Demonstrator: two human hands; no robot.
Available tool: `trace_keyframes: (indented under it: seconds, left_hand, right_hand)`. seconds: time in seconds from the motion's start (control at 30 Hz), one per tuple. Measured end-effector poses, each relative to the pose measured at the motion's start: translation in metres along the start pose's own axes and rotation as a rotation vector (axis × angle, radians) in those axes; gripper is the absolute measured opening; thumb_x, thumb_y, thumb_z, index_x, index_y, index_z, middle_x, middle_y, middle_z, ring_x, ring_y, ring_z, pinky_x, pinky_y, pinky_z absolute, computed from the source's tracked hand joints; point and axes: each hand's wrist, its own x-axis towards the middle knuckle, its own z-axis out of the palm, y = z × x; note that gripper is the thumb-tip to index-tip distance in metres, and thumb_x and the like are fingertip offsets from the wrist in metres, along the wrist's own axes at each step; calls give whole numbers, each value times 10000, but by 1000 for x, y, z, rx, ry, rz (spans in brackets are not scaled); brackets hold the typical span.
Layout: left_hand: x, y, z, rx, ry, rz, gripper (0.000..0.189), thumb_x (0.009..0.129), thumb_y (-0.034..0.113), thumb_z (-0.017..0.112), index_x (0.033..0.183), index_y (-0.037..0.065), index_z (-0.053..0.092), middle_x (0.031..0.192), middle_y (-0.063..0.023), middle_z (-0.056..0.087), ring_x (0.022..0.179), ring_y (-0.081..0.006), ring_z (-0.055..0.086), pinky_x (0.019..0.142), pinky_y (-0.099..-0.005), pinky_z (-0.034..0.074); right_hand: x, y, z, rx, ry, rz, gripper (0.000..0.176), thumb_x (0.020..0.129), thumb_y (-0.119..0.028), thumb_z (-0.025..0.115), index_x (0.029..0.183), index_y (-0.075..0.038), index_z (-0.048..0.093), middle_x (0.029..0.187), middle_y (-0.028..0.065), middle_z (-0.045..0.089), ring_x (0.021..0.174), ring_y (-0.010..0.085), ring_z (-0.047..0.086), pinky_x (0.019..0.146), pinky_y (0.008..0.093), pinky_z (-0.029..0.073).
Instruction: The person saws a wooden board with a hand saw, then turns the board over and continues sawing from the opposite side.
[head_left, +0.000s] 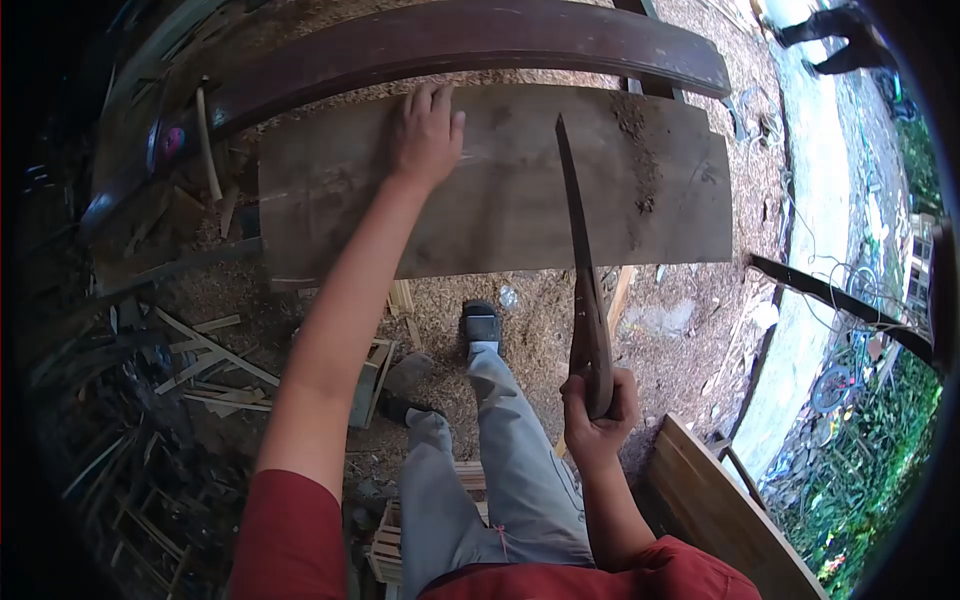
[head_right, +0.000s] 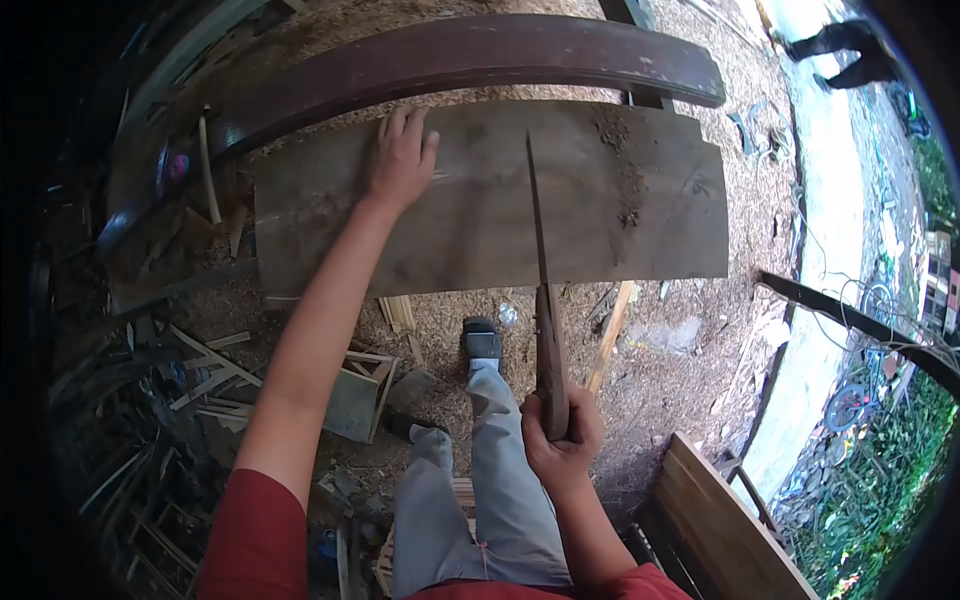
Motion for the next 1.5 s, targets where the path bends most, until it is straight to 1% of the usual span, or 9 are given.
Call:
trace_keyframes:
  seconds: [0.33, 0.67, 0.77, 0.87, 0.97, 1.1, 1.3, 1.37, 1.5]
  left_hand:
    - [25, 7, 36, 328, 94, 33, 349, 1085, 384, 648, 1277, 98, 698, 1295, -182, 688, 1241, -416, 634, 1081, -584, 494]
    - [9, 39, 34, 357, 81, 63, 326, 1102, 352, 628, 1307, 103, 673, 1246, -154, 653, 1213, -401, 605, 1071, -563, 475]
    - [-3, 54, 37, 295, 61, 67, 330, 1093, 350, 636, 1307, 101, 671, 1237, -151, 652, 1213, -397, 607, 1074, -557, 476]
    - [-12, 65, 34, 273, 50, 63, 331, 1090, 350, 641, 1304, 99, 672, 1233, -151, 652, 1213, -394, 607, 1093, -554, 472]
    - [-16, 64, 35, 282, 39, 38, 336, 1088, 359, 640, 1301, 101, 671, 1219, -150, 649, 1215, -389, 606, 1116, -549, 465]
    - [-18, 71, 34, 332, 24, -13, 338, 1084, 363, 638, 1288, 96, 668, 1211, -152, 636, 1219, -386, 600, 1127, -548, 460]
    - [-20, 74, 32, 317, 53, -8, 345, 1070, 359, 644, 1272, 80, 662, 1207, -157, 626, 1205, -384, 595, 1110, -541, 465]
    - [-23, 75, 33, 308, 69, -18, 348, 1070, 357, 642, 1276, 77, 661, 1207, -156, 626, 1201, -386, 597, 1098, -541, 465]
    - [-29, 77, 25, 286, 77, -26, 344, 1069, 354, 643, 1269, 74, 665, 1201, -153, 631, 1197, -385, 600, 1088, -542, 466]
  right_hand:
    - [1, 21, -35, 80, -51, -57, 199, 895, 29, 862, 1043, -24, 739, 874, 73, 726, 723, 161, 691, 677, 321, 542]
    - [5, 14, -34, 107, -75, -61, 206, 982, 8, 805, 1110, -19, 646, 855, 66, 773, 772, 123, 725, 724, 302, 579]
    - [0, 21, -38, 113, -66, -34, 255, 1034, -178, 822, 1098, -15, 638, 807, 42, 707, 717, 103, 656, 676, 285, 534]
    - [9, 9, -35, 240, -17, -9, 570, 1095, -565, 698, 1117, 2, 639, 764, -1, 608, 641, 65, 537, 598, 254, 408]
    - [13, 7, -36, 343, -71, 105, 426, 1103, -352, 724, 1225, 55, 690, 953, 56, 702, 826, 105, 627, 763, 264, 500]
    - [33, -10, -25, 223, -56, 96, 583, 1108, -551, 683, 1180, 28, 679, 769, -33, 591, 617, 46, 496, 581, 247, 369]
    - [43, -8, -6, 222, -101, 86, 500, 1133, -475, 661, 1184, 22, 685, 792, -42, 592, 656, 45, 506, 614, 242, 380]
    - [43, -3, -6, 193, -158, 106, 326, 1130, -256, 668, 1267, 39, 681, 1004, 68, 737, 890, 134, 674, 833, 287, 534]
    - [49, -10, 3, 315, -200, 160, 294, 1144, -253, 645, 1238, 25, 645, 941, 57, 717, 821, 122, 655, 780, 287, 526]
